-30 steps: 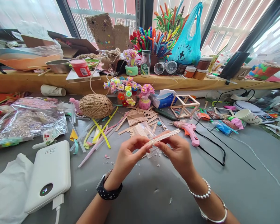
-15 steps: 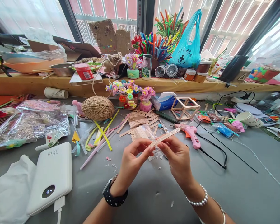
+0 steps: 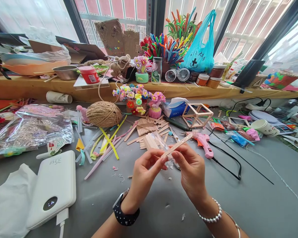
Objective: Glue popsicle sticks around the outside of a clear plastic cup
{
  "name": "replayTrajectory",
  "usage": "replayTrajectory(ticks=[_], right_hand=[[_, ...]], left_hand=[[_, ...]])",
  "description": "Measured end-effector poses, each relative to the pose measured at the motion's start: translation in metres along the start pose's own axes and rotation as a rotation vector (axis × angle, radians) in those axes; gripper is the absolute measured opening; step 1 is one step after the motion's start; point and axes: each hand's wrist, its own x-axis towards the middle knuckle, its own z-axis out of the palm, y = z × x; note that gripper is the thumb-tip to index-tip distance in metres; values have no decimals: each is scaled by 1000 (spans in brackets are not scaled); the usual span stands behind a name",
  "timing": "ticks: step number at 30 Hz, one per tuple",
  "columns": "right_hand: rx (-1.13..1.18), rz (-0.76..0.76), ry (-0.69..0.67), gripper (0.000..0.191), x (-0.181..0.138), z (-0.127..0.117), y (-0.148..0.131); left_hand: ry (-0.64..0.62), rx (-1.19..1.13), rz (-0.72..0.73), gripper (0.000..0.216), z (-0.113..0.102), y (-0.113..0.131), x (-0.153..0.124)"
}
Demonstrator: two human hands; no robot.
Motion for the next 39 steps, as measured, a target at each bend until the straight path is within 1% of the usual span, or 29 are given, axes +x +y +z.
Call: replayTrajectory(ticks=[3, 6, 11, 16, 21, 27, 29, 31, 33, 34, 35, 37, 39], right_hand=[[14, -6, -2, 7, 0, 0, -1], [-11, -4, 9, 9, 0, 0, -1], [-44, 17, 3, 11, 0, -1, -2], [-14, -1, -8, 7, 0, -2, -2], [-42, 2, -18, 8, 1, -3, -2], [-51, -6, -1, 8, 3, -5, -1], [-59, -8, 12, 9, 5, -7, -2], [-58, -5, 43, 10, 9, -11, -3], [-31, 4, 88, 9, 12, -15, -5], [-11, 12, 108, 8, 14, -16, -6], [11, 25, 124, 8, 15, -17, -6], [66, 74, 140, 9, 17, -19, -5], [120, 162, 121, 12, 19, -18, -3]], left_hand=[[-10, -5, 2, 18, 0, 0, 0], [-19, -15, -3, 19, 0, -1, 0], [-28, -60, -6, 15, -1, -5, 1], [-37, -31, -5, 16, -2, -5, 1], [-43, 11, 6, 18, -2, -1, 2], [-37, 39, -22, 22, -2, 0, 3], [11, 45, -14, 28, -9, 0, 7], [142, 74, 16, 38, -21, 0, 14], [263, 199, 20, 41, -35, -1, 24], [308, 274, 4, 43, -41, -2, 28], [319, 335, -37, 45, -46, -3, 32], [255, 399, -172, 49, -49, -7, 37], [163, 434, -292, 52, -48, -12, 38]])
